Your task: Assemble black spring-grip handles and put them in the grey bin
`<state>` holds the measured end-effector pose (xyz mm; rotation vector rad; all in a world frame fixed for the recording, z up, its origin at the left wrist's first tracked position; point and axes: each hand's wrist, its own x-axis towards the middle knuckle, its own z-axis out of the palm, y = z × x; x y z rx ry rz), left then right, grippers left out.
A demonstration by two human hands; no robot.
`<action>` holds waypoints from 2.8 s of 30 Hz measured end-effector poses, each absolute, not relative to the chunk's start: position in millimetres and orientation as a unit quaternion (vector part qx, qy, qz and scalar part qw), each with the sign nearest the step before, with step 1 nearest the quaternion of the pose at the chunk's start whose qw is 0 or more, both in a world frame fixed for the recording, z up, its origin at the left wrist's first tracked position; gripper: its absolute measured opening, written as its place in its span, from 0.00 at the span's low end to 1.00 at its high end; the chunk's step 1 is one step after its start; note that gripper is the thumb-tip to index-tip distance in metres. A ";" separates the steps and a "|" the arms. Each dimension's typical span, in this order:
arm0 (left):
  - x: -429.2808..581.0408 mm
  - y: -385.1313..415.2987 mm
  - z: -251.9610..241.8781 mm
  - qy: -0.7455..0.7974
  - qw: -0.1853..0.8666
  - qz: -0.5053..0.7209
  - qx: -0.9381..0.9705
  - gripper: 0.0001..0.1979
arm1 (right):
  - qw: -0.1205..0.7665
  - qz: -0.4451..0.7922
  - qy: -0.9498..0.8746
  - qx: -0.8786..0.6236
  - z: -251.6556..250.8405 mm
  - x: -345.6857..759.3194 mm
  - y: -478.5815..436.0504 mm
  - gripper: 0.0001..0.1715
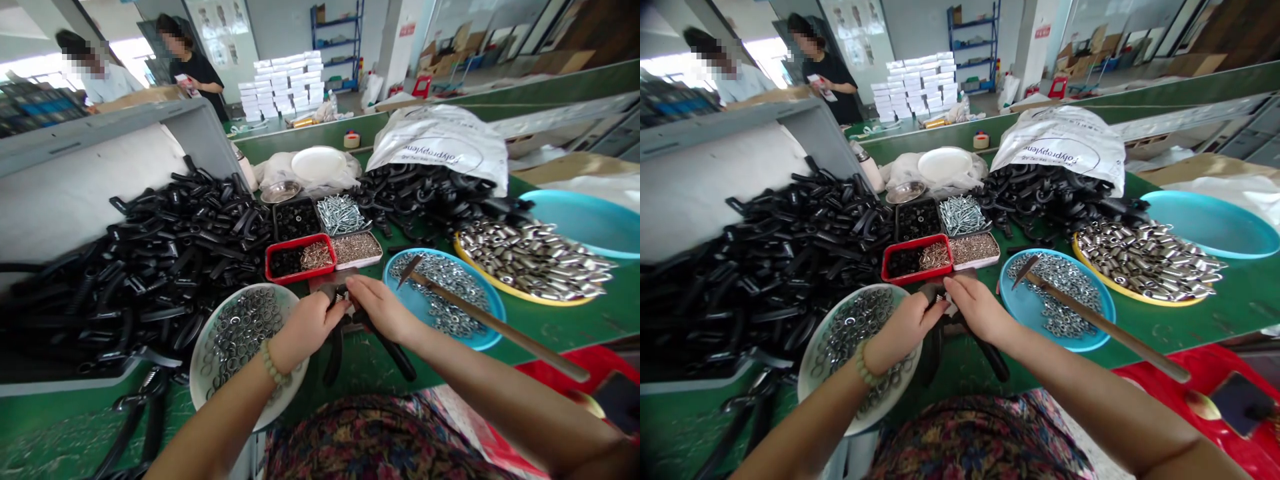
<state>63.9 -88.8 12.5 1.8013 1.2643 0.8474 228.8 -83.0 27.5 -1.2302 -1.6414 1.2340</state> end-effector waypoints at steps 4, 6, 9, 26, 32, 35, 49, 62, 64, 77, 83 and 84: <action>72.7 -92.7 6.9 0.531 0.310 0.306 0.727 0.15 | 0.436 0.462 -0.593 -0.495 20.3 216.9 -93.5 0.22; 69.8 -93.2 6.8 0.540 0.297 0.289 0.732 0.15 | 0.438 0.458 -0.596 -0.494 11.4 216.8 -93.8 0.23; 54.8 -91.1 13.4 0.517 0.328 0.273 0.742 0.12 | 0.355 0.416 -0.694 -0.469 -2.8 223.0 -70.8 0.30; 44.2 13.6 -31.0 0.564 0.030 0.035 0.824 0.13 | 0.063 -0.003 -0.899 -0.434 -30.9 189.5 78.6 0.13; 36.1 68.1 -37.9 0.570 0.047 0.030 0.820 0.12 | 0.125 0.049 -0.883 -0.450 -35.0 197.7 75.6 0.10; 37.0 64.3 -46.2 0.576 0.049 0.039 0.815 0.12 | 0.174 0.113 -0.857 -0.472 -35.7 199.7 73.0 0.09; 42.6 64.9 -53.9 0.585 0.064 0.139 0.797 0.12 | 0.252 0.415 -0.718 -0.498 -57.9 284.2 -35.5 0.09; 64.0 -25.7 -65.3 0.496 0.412 0.350 0.680 0.12 | 0.101 0.227 -0.809 -0.533 -41.8 269.2 -40.5 0.12; 70.9 -42.6 -72.9 0.495 0.459 0.356 0.646 0.13 | 0.079 0.190 -0.824 -0.528 -44.8 262.9 -41.5 0.11; 85.5 -39.5 -83.6 0.508 0.360 0.362 0.694 0.25 | 0.069 -0.004 -0.784 -0.616 -59.7 360.4 -45.5 0.19; 87.8 -41.0 -79.0 0.516 0.312 0.328 0.727 0.24 | -0.029 -0.012 -0.726 -0.687 -63.6 406.6 -45.3 0.18; 87.9 -41.9 -76.5 0.515 0.299 0.311 0.741 0.23 | -0.037 -0.010 -0.728 -0.684 -63.1 404.9 -46.1 0.18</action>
